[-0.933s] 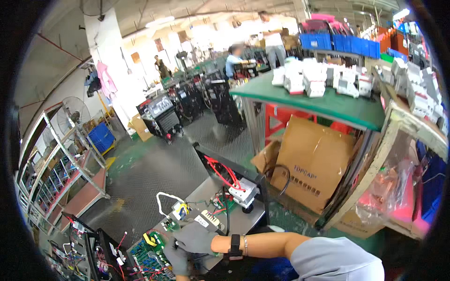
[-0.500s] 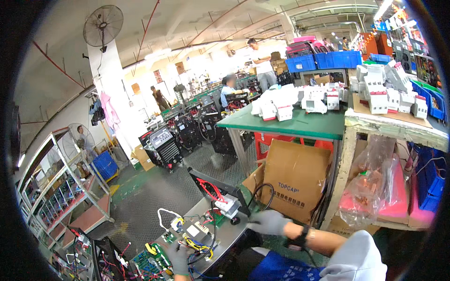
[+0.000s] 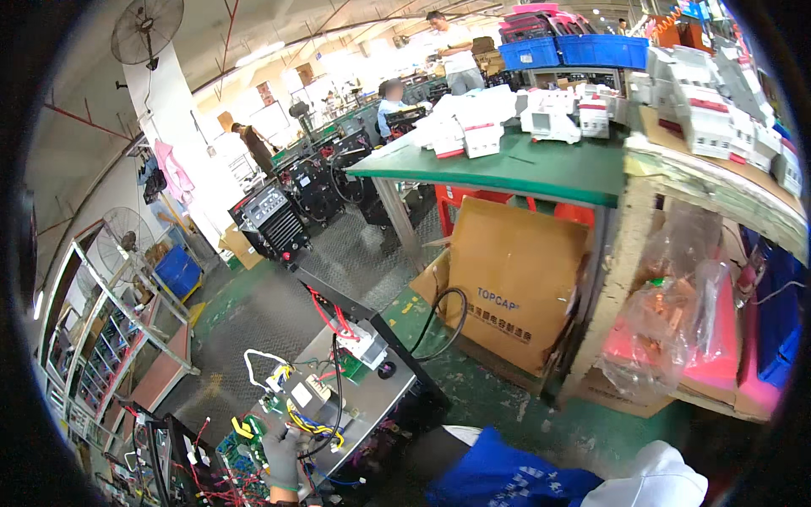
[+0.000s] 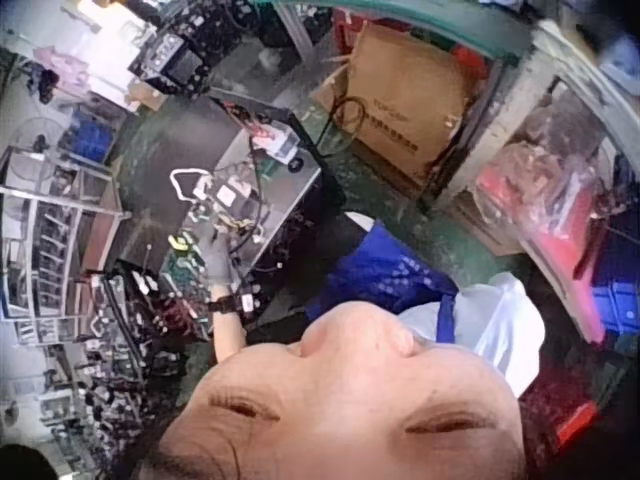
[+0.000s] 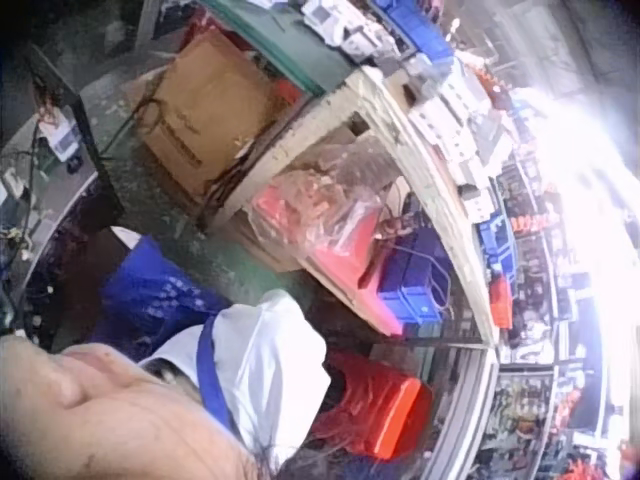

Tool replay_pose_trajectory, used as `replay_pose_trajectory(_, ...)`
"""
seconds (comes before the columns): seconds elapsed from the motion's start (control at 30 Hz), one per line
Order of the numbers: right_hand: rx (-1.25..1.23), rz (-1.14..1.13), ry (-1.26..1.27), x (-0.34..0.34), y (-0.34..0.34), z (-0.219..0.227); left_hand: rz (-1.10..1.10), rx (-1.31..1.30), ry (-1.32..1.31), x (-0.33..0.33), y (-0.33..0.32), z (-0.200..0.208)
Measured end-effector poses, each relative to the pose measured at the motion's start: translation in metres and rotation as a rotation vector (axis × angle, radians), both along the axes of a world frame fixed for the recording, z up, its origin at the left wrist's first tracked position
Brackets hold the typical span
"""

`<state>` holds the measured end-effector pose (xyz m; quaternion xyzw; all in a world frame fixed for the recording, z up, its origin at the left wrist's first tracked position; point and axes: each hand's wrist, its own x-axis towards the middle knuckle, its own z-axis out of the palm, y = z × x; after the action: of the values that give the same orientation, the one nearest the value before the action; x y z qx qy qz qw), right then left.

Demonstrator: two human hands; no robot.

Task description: Connecting wires and assembling components on a circuit board within a large power unit housing.

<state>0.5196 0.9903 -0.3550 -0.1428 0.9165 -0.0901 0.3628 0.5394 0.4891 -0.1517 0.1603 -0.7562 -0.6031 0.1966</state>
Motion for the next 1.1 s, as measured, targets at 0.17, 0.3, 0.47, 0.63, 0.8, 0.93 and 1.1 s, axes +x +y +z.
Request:
replay_pose_trajectory(0.17,0.025,0.003,-0.052,-0.017,-0.024,-0.014,-0.035,-0.13,-0.096,-0.003,-0.012,0.006)
replay_pose_trajectory(0.3,0.076,0.016,-0.089,-0.042,-0.042,-0.009,-0.077,-0.124,-0.311,-0.003,0.001,0.05)
replay_pose_trajectory(0.47,0.054,0.093,-0.083,-0.068,-0.067,0.018,-0.098,-0.378,-0.305,-0.003,-0.002,0.054)
replay_pose_trajectory(0.63,-0.057,0.108,0.025,-0.065,-0.083,0.03,-0.112,-0.588,-0.301,0.002,0.001,0.046)
replay_pose_trajectory(0.8,-0.102,0.097,0.142,-0.034,-0.058,0.05,-0.022,-0.432,-0.217,0.017,0.004,0.029)
replay_pose_trajectory(0.93,-0.088,0.075,0.185,0.021,-0.032,0.08,0.033,-0.334,-0.051,0.028,0.012,0.051)
replay_pose_trajectory(1.1,-0.672,-0.293,0.442,-0.025,-0.065,0.154,0.147,-0.627,-0.044,0.062,-0.024,0.038)
